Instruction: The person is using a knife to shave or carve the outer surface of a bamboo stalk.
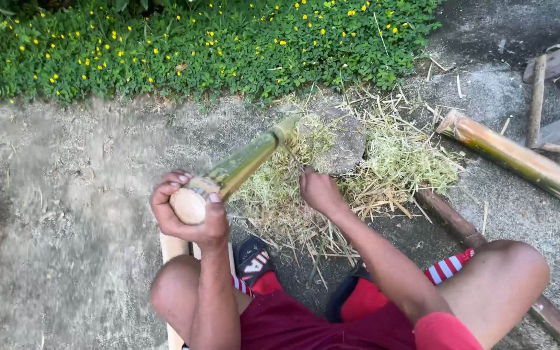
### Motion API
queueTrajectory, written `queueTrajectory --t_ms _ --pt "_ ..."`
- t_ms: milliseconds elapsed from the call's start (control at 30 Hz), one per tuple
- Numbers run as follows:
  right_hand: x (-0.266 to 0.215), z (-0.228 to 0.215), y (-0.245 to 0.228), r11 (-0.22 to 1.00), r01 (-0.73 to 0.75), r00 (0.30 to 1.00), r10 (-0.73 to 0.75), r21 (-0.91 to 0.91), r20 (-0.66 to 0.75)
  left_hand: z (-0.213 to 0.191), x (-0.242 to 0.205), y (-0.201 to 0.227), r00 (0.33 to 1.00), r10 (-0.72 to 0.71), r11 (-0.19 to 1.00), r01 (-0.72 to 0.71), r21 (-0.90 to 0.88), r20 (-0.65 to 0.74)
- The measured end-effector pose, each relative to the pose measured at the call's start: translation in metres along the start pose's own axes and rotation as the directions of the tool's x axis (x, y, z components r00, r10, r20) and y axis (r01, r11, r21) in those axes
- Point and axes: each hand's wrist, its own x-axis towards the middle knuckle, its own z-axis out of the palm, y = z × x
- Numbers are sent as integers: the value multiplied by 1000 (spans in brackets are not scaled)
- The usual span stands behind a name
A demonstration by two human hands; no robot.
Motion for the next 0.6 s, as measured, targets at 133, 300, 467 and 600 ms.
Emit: queueTrajectory --t_ms 133,300,467,600 --pt "-27 -18 -45 999 54 999 -54 -4 -6 7 5 -2 1000 -15 998 16 62 -17" --pt "-85 -32 -118 804 593 771 -550 48 -321 7 -1 2 998 6 995 1 96 -68" --pt "-44 0 -60 940 341 926 -332 25 -180 7 -1 4 998 -11 999 13 40 -60" --pt "-19 -5 -28 994 51 999 -51 95 -7 12 2 7 999 -25 999 27 37 -42"
